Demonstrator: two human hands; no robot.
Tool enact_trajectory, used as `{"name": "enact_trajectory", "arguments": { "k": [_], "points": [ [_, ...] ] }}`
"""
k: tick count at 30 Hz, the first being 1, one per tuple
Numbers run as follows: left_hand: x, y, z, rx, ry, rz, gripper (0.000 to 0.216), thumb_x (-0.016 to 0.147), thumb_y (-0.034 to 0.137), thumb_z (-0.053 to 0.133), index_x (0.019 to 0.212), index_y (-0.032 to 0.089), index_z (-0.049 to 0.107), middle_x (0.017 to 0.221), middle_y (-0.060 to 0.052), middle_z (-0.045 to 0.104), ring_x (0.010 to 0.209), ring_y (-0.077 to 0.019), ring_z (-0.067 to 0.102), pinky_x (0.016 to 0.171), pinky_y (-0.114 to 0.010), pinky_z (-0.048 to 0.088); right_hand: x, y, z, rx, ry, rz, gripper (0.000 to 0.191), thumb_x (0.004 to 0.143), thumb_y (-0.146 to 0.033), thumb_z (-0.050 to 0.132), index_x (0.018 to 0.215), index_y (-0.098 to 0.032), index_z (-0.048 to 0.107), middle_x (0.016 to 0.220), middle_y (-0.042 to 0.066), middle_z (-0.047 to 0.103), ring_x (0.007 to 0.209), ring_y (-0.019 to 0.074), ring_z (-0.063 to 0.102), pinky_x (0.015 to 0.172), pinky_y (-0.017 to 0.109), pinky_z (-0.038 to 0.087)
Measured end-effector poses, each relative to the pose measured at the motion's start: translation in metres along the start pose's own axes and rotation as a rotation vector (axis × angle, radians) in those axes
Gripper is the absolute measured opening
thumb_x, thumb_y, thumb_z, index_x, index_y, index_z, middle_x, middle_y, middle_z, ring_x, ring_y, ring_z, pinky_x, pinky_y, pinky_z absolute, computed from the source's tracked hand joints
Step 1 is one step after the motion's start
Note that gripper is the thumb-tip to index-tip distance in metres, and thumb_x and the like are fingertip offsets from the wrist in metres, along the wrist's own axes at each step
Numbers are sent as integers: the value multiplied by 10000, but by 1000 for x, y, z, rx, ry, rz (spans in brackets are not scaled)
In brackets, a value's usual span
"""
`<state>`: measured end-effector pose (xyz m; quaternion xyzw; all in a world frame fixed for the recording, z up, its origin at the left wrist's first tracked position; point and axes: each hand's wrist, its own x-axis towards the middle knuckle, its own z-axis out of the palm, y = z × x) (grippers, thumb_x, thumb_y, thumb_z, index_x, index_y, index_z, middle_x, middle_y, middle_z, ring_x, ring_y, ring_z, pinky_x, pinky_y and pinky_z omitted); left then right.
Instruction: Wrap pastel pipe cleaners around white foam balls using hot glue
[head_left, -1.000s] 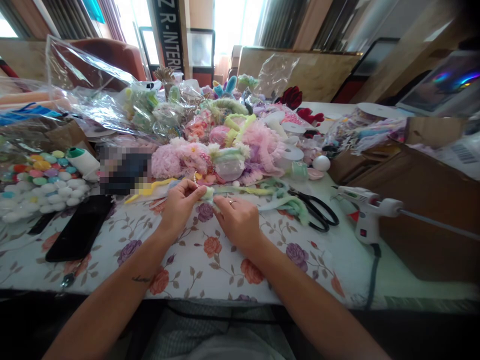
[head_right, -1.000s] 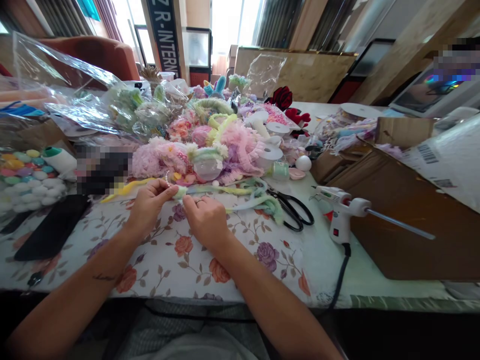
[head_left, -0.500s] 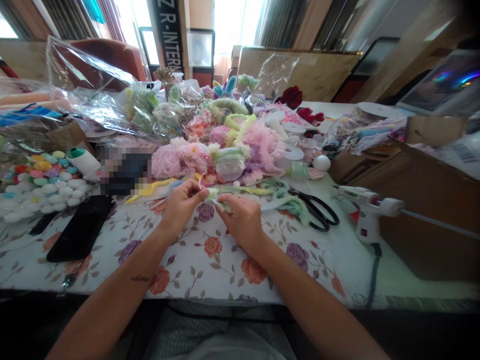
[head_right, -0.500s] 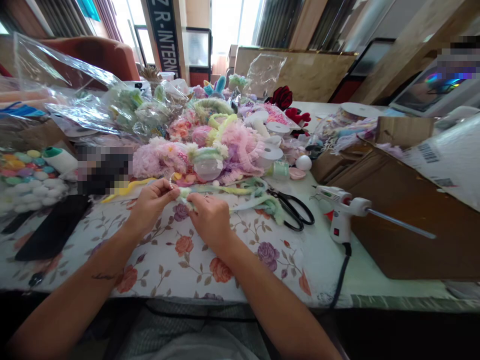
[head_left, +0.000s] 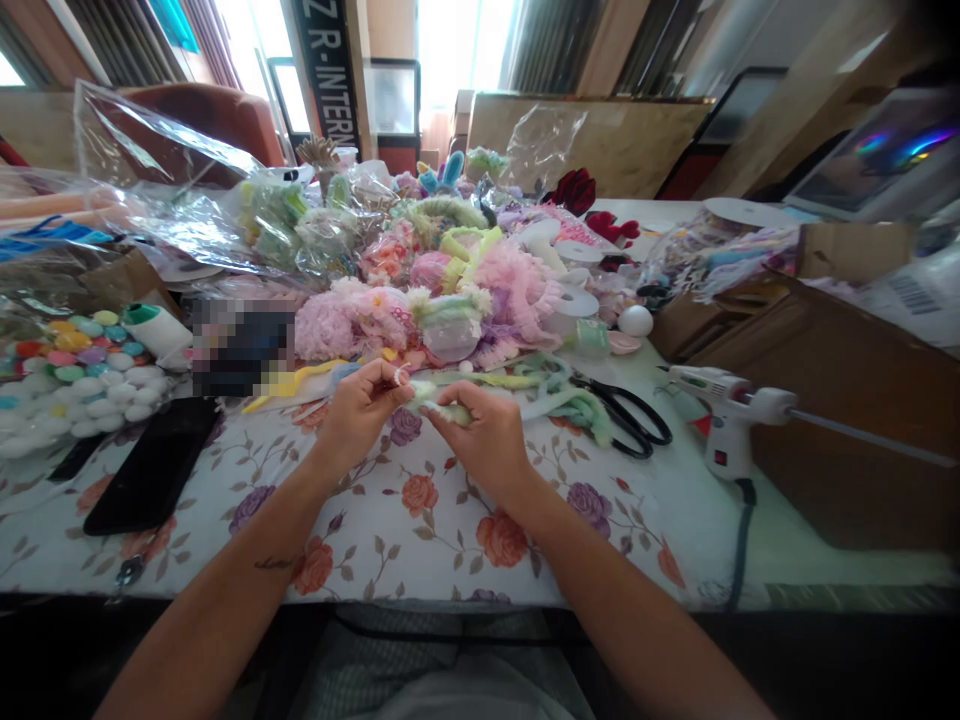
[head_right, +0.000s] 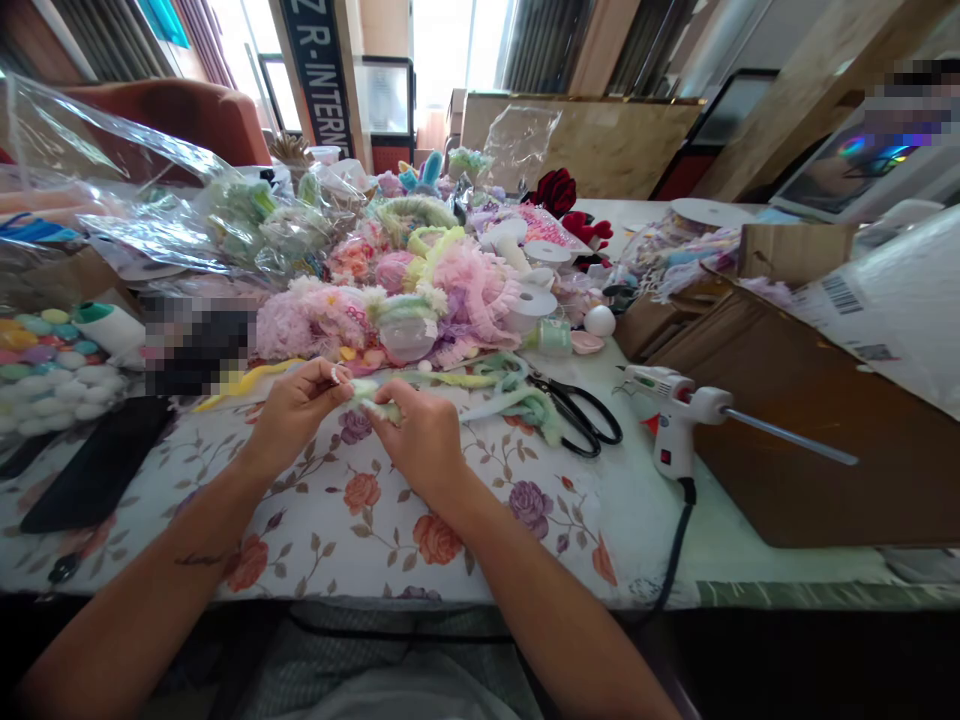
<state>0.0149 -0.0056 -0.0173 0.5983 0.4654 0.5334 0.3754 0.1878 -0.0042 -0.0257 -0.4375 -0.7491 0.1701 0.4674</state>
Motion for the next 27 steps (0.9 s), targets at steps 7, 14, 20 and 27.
{"name": "enact_trajectory", "arguments": {
  "k": [7, 14, 20, 27],
  "points": [
    [1, 1, 1, -76, -4, -7, 256, 721, 351, 746, 703, 173, 564, 787, 0, 577, 750, -129, 526, 710, -251, 437, 5, -8, -6, 299, -66, 276, 370, 702, -489, 750, 629, -196, 536, 544, -56, 457, 500, 93, 383, 511, 238, 313],
    [2, -1, -1, -91, -42, 20, 222, 721, 336, 755, 715, 174, 604, 794, -10, 597, 759, -135, 549, 682, -247, 447, 10, -9, -11, 465, -119, 390, 429, 597, -485, 814, 578, -193, 500, 541, -67, 416, 502, 79, 325, 488, 246, 273],
    [2, 2, -1, -111, -81, -19, 241, 697, 345, 775, 701, 164, 616, 788, -27, 607, 685, -124, 529, 614, -243, 436, 12, -7, -14, 609, -244, 530, 454, 530, -443, 857, 565, -199, 477, 488, -87, 385, 463, 69, 325, 451, 234, 240],
    [1, -1, -2, -241, -119, -58, 217, 697, 304, 786, 701, 164, 621, 836, -26, 630, 731, -123, 553, 648, -237, 445, 10, 0, -15, 711, -365, 632, 442, 558, -411, 850, 582, -207, 459, 478, -98, 353, 445, 62, 299, 421, 219, 220]
  ]
}}
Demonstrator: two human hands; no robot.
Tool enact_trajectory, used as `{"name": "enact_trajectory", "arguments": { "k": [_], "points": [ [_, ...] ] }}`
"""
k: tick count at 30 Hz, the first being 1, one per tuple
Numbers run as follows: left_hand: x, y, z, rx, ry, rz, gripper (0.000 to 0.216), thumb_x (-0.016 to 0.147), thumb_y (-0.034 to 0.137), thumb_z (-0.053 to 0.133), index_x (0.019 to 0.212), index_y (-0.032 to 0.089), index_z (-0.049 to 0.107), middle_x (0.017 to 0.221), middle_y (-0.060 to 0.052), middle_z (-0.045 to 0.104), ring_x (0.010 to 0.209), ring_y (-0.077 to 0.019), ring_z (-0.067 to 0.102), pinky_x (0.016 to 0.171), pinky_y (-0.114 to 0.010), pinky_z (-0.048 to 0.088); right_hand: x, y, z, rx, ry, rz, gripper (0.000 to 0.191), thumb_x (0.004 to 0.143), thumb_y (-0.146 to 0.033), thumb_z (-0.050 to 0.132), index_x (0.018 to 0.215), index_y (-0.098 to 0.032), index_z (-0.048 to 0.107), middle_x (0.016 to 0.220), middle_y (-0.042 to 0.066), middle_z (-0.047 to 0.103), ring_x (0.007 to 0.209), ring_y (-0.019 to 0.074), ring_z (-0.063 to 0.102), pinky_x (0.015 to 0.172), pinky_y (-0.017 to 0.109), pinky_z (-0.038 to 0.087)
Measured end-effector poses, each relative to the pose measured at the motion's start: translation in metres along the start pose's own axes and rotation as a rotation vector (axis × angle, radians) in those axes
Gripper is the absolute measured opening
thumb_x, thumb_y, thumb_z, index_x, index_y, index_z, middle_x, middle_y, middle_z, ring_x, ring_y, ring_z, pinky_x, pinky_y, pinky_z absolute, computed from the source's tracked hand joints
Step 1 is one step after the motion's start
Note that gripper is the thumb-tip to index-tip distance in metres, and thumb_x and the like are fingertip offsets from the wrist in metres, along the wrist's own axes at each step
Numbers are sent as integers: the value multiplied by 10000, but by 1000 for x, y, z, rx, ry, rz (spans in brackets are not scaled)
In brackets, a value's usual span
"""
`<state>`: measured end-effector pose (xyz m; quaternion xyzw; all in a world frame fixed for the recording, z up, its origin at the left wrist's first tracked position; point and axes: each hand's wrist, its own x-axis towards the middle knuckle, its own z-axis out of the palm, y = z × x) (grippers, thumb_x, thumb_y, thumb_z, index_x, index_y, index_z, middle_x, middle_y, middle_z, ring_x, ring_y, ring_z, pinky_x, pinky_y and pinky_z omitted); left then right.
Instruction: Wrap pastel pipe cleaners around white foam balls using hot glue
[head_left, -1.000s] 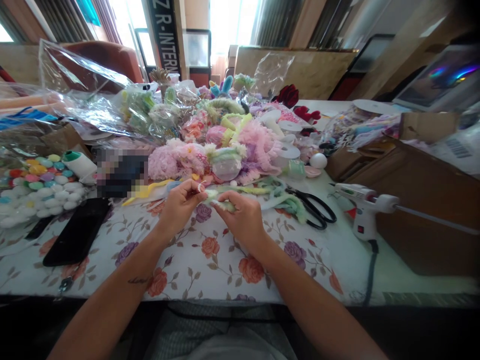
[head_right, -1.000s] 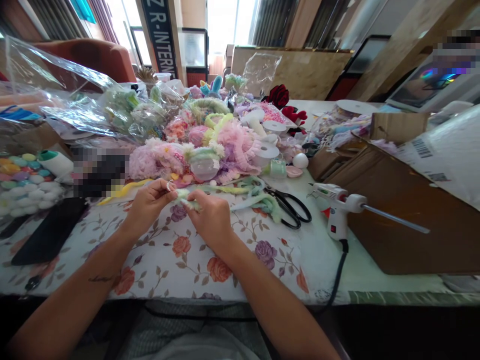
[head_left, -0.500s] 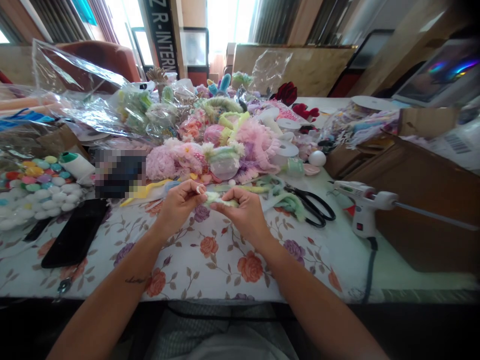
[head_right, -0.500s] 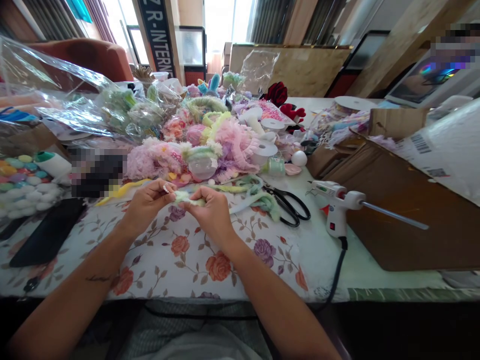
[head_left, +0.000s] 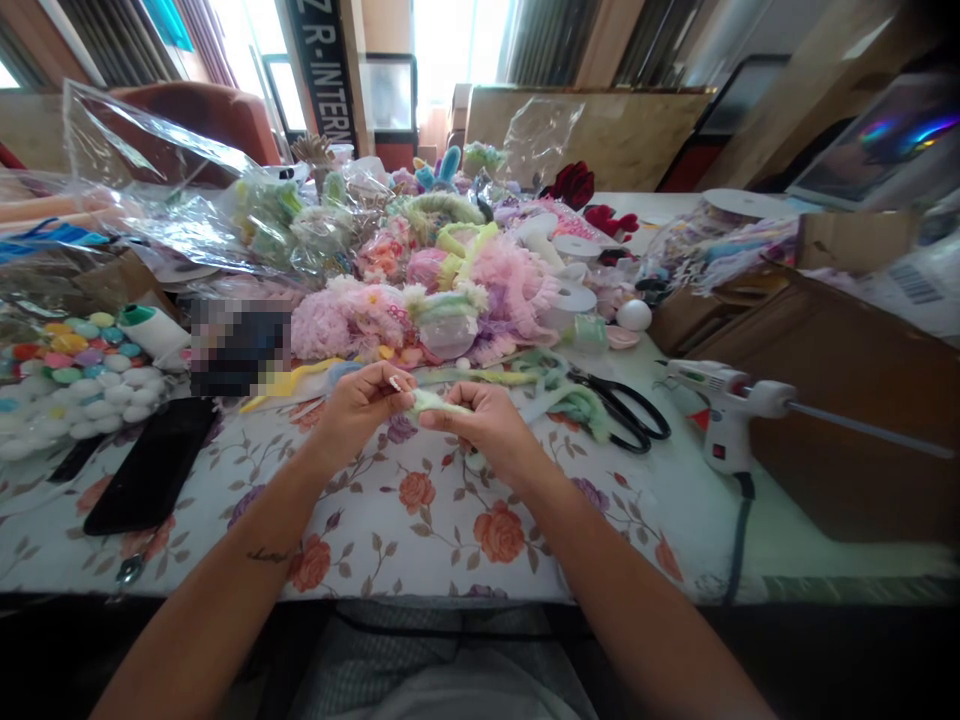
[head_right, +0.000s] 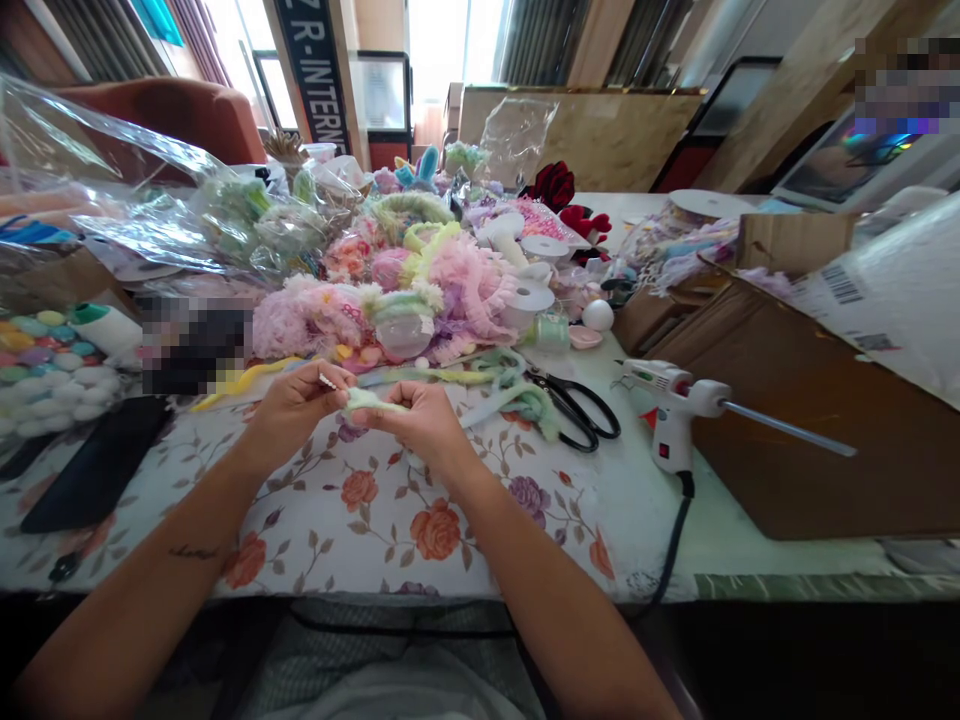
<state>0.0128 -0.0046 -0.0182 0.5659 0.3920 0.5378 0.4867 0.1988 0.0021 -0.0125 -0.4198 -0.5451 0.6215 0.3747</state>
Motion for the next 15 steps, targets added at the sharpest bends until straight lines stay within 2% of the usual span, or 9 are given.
{"name": "enact_trajectory", "arguments": {
  "k": [4, 9, 15],
  "points": [
    [-1, 1, 0, -30, -46, -24, 204, 712, 302, 776, 709, 168, 622, 846, -18, 626, 715, -116, 549, 641, -238, 435, 1, -1, -3, 6, -62, 69, 415, 539, -403, 856, 649, -208, 507, 524, -90, 403, 470, 67, 315, 426, 215, 240],
    [-3, 3, 1, -28, -96, -67, 229, 715, 323, 774, 710, 168, 605, 809, -23, 611, 694, -124, 537, 616, -248, 421, 0, -7, -5, 21, -193, 112, 366, 547, -396, 853, 734, -192, 613, 650, -41, 521, 570, 99, 433, 506, 235, 316],
    [-3, 5, 7, -30, -75, -104, 281, 678, 360, 801, 683, 158, 606, 732, -13, 589, 665, -120, 515, 622, -254, 420, 2, -5, -5, 82, -223, 108, 335, 549, -363, 852, 639, -178, 588, 606, -65, 464, 547, 78, 378, 528, 240, 279]
  ]
}}
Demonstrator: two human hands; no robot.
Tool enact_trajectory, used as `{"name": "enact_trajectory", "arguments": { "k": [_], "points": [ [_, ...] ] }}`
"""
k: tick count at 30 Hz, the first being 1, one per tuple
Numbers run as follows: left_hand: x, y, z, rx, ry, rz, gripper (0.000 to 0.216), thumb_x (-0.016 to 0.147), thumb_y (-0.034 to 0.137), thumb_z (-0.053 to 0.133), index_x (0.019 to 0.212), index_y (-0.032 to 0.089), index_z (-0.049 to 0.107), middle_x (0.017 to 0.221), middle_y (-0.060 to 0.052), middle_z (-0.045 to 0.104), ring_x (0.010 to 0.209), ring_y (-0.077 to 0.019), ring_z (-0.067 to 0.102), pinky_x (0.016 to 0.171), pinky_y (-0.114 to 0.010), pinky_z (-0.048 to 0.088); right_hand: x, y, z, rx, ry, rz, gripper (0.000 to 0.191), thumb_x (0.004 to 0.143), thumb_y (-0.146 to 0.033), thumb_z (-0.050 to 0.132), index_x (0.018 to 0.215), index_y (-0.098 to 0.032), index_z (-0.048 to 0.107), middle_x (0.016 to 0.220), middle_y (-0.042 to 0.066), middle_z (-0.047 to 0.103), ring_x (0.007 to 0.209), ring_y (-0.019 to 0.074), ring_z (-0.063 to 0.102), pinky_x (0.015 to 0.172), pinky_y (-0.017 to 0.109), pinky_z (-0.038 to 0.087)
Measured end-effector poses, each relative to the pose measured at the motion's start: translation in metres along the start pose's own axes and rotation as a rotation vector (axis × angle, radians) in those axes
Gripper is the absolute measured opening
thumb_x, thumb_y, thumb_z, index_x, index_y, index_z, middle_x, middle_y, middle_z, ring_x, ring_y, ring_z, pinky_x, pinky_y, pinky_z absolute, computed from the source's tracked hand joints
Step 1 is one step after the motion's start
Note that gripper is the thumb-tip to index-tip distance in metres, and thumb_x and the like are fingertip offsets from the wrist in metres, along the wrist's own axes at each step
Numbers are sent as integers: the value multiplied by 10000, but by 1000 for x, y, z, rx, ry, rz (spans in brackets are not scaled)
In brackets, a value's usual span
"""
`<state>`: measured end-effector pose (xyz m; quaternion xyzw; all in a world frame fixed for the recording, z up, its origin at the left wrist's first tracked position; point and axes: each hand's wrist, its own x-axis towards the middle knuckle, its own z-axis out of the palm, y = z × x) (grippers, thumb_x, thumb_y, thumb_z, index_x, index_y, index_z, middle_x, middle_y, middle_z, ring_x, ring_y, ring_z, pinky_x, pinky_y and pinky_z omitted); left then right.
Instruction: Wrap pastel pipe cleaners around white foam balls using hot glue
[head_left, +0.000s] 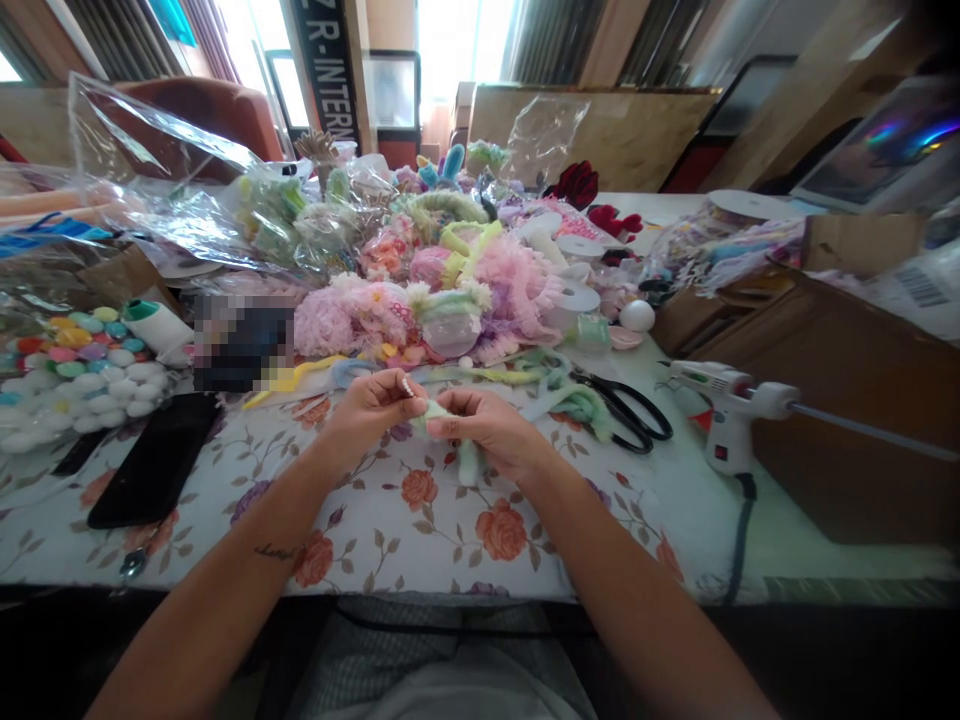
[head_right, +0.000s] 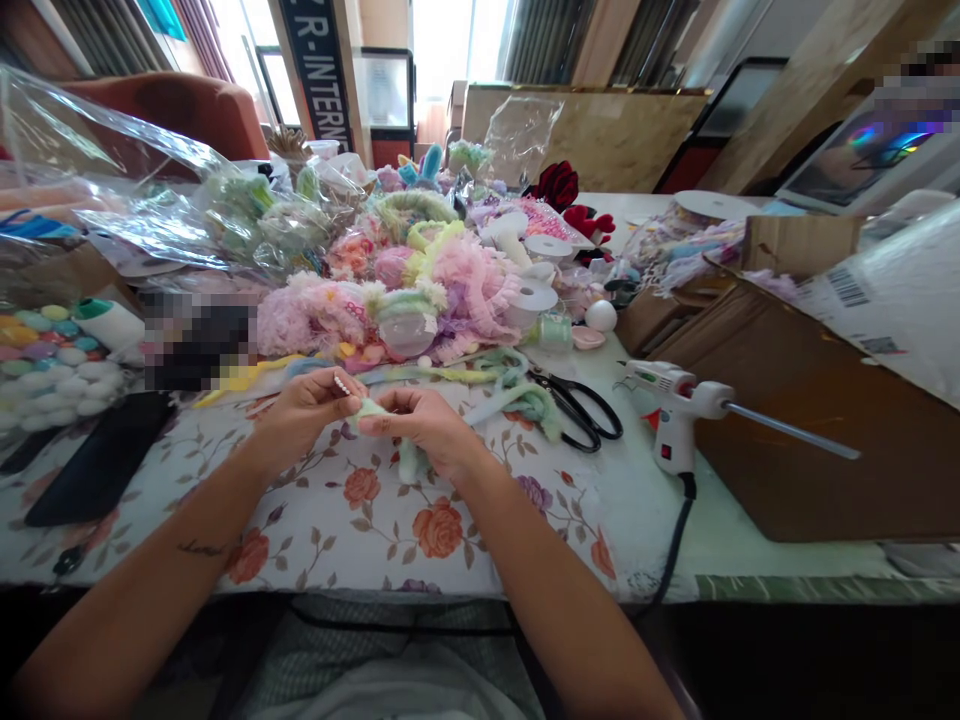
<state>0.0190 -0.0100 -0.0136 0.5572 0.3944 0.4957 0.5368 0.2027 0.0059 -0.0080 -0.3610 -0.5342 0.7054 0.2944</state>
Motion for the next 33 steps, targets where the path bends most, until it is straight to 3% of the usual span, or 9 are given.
{"name": "enact_trajectory", "arguments": {
  "k": [4, 8, 14, 18, 22, 25, 28, 33],
  "points": [
    [-1, -1, 3, -31, 13, -27, 279, 677, 365, 804, 699, 153, 625, 713, -3, 585, 641, -108, 502, 618, -250, 420, 2, 1, 0, 30, -2, 33, 357, 521, -342, 864, 612, -179, 559, 585, -74, 440, 528, 70, 351, 495, 232, 238],
    [-2, -6, 6, -78, 43, -34, 254, 720, 368, 776, 740, 157, 637, 713, 3, 576, 629, -94, 493, 595, -227, 415, 3, 3, 0, 100, -6, 89, 355, 552, -384, 848, 653, -176, 579, 600, -61, 491, 513, 71, 392, 467, 227, 274],
    [0, -8, 6, -168, 150, -35, 346, 811, 426, 680, 1082, 225, 606, 936, -30, 634, 744, -115, 573, 639, -220, 467, 7, 8, -1, 266, 102, 106, 320, 599, -383, 835, 735, -177, 631, 644, -43, 541, 518, 83, 466, 488, 237, 371],
    [-1, -4, 6, -37, 139, 52, 328, 720, 333, 781, 994, 212, 648, 1034, -41, 615, 785, -111, 561, 641, -202, 460, 10, 11, -2, 320, 153, 87, 306, 595, -367, 842, 733, -178, 644, 688, -37, 558, 543, 84, 479, 496, 239, 383],
    [-2, -5, 7, 6, 58, -45, 397, 665, 343, 817, 1004, 187, 683, 891, -48, 659, 707, -133, 574, 566, -228, 438, 11, 12, -2, 289, 116, 73, 308, 601, -378, 837, 696, -180, 621, 641, -44, 530, 540, 86, 469, 490, 236, 368],
    [-2, -7, 8, 23, 68, -94, 377, 654, 358, 822, 963, 180, 702, 739, -23, 654, 606, -119, 544, 513, -233, 400, 9, 11, -2, 255, 109, 77, 349, 595, -418, 837, 695, -186, 596, 616, -52, 506, 519, 88, 460, 436, 232, 320],
    [-2, -8, 6, 4, 70, -102, 327, 667, 364, 812, 927, 187, 720, 745, -24, 661, 617, -118, 548, 530, -238, 413, 7, 11, -1, 219, 121, 61, 386, 599, -452, 831, 670, -199, 549, 622, -49, 495, 518, 94, 463, 387, 227, 264],
    [0, -9, 2, -58, 37, -150, 279, 663, 360, 809, 891, 210, 753, 820, -36, 679, 659, -116, 561, 568, -233, 437, 6, 12, 1, 119, 146, 9, 417, 618, -496, 808, 626, -202, 512, 615, -43, 492, 524, 96, 454, 422, 232, 296]
  ]
}}
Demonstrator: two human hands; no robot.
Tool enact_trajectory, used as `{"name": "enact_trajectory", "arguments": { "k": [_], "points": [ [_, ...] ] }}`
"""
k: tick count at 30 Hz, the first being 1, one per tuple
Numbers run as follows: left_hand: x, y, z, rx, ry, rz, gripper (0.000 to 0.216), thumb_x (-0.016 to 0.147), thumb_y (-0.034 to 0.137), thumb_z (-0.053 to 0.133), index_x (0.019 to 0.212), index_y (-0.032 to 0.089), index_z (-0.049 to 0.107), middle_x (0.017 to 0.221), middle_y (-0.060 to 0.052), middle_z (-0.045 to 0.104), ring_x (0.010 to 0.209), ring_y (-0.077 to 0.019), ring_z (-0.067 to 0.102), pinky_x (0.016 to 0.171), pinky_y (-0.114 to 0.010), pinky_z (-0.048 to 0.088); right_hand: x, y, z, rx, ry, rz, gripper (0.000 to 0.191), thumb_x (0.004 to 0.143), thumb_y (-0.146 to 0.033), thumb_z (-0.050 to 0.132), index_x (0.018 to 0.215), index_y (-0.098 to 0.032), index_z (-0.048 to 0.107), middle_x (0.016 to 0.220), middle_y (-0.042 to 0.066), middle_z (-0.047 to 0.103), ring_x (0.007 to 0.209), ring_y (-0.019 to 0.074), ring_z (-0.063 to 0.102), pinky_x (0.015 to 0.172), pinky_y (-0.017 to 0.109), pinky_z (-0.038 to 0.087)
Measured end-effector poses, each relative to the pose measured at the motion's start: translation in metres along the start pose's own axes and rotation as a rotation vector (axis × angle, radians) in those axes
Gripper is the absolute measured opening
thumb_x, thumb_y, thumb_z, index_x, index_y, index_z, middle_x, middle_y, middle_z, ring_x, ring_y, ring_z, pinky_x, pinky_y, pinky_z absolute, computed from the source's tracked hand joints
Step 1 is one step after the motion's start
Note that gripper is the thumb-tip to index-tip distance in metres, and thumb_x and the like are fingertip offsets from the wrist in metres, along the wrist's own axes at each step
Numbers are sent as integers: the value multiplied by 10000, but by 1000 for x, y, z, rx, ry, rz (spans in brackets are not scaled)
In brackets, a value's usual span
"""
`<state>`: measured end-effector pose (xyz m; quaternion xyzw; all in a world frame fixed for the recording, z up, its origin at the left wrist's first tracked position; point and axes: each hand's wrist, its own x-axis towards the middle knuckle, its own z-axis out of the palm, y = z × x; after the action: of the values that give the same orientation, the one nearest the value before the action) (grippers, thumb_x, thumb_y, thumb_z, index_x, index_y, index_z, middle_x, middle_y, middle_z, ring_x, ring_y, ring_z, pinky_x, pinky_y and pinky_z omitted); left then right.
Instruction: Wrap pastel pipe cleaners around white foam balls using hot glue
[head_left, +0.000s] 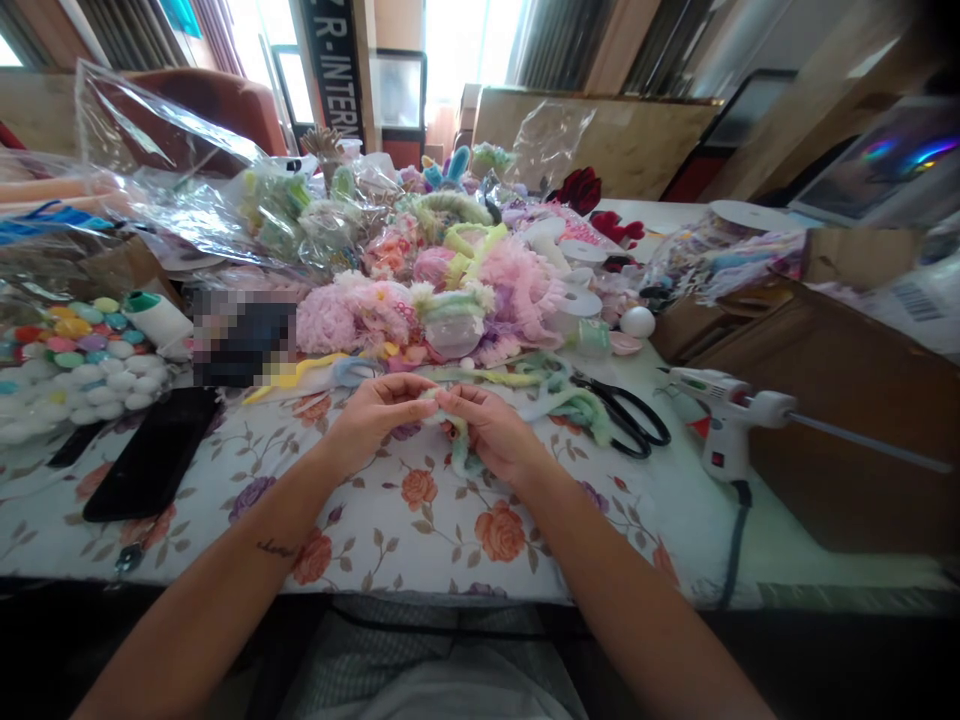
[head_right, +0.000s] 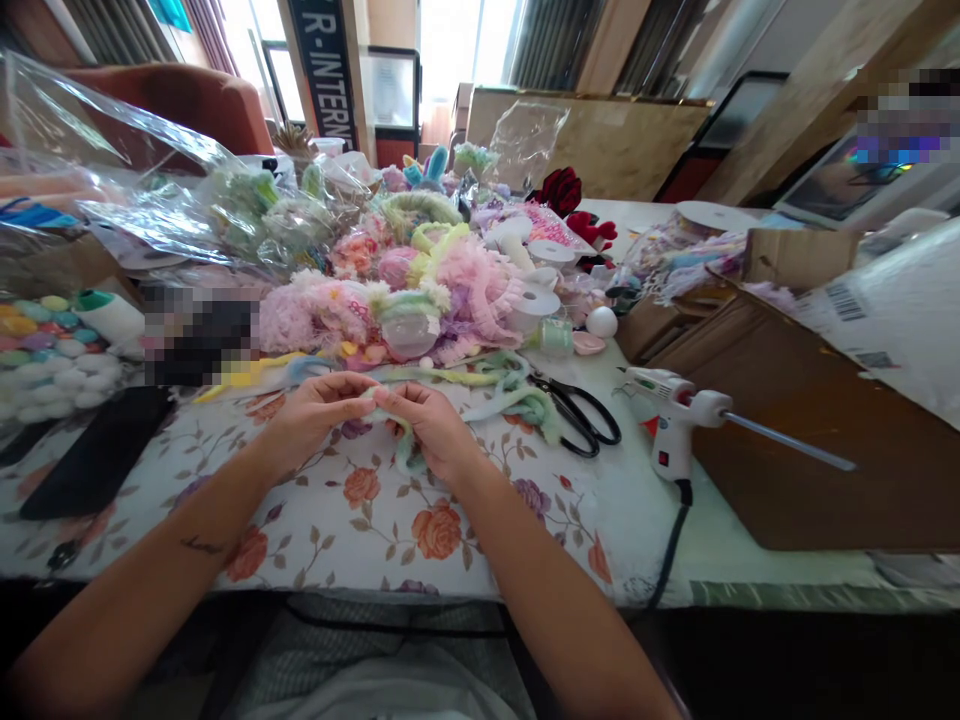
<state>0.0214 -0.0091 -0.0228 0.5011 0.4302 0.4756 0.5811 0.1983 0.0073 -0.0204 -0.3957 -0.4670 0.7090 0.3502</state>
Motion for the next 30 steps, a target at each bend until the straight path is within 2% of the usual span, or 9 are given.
{"name": "enact_trajectory", "arguments": {
  "k": [5, 17, 26, 30],
  "points": [
    [0, 0, -1, -45, 1, -65, 237, 636, 338, 824, 812, 197, 753, 718, -27, 658, 599, -108, 544, 519, -221, 410, 2, 3, -1, -42, 10, -30, 446, 620, -529, 793, 604, -201, 491, 588, -50, 459, 534, 98, 439, 472, 235, 308],
    [0, 1, 3, -189, 58, -156, 220, 523, 238, 882, 683, 175, 745, 638, -10, 651, 571, -91, 551, 535, -208, 436, 3, 8, 1, -13, 38, -57, 456, 620, -478, 818, 568, -195, 465, 558, -68, 392, 526, 85, 380, 504, 234, 314],
    [0, 1, 0, -189, -1, -167, 220, 579, 250, 868, 739, 167, 742, 712, -6, 658, 624, -79, 556, 601, -204, 431, 5, 11, 1, -15, 88, -72, 457, 625, -510, 809, 575, -191, 487, 558, -61, 408, 528, 88, 372, 496, 238, 283],
    [0, 2, 0, -167, -12, -157, 228, 620, 255, 852, 797, 166, 737, 732, 6, 647, 621, -62, 537, 584, -184, 405, 4, 12, 3, -11, 122, -101, 466, 657, -533, 786, 579, -197, 473, 554, -59, 401, 508, 86, 377, 480, 240, 293]
  ]
}}
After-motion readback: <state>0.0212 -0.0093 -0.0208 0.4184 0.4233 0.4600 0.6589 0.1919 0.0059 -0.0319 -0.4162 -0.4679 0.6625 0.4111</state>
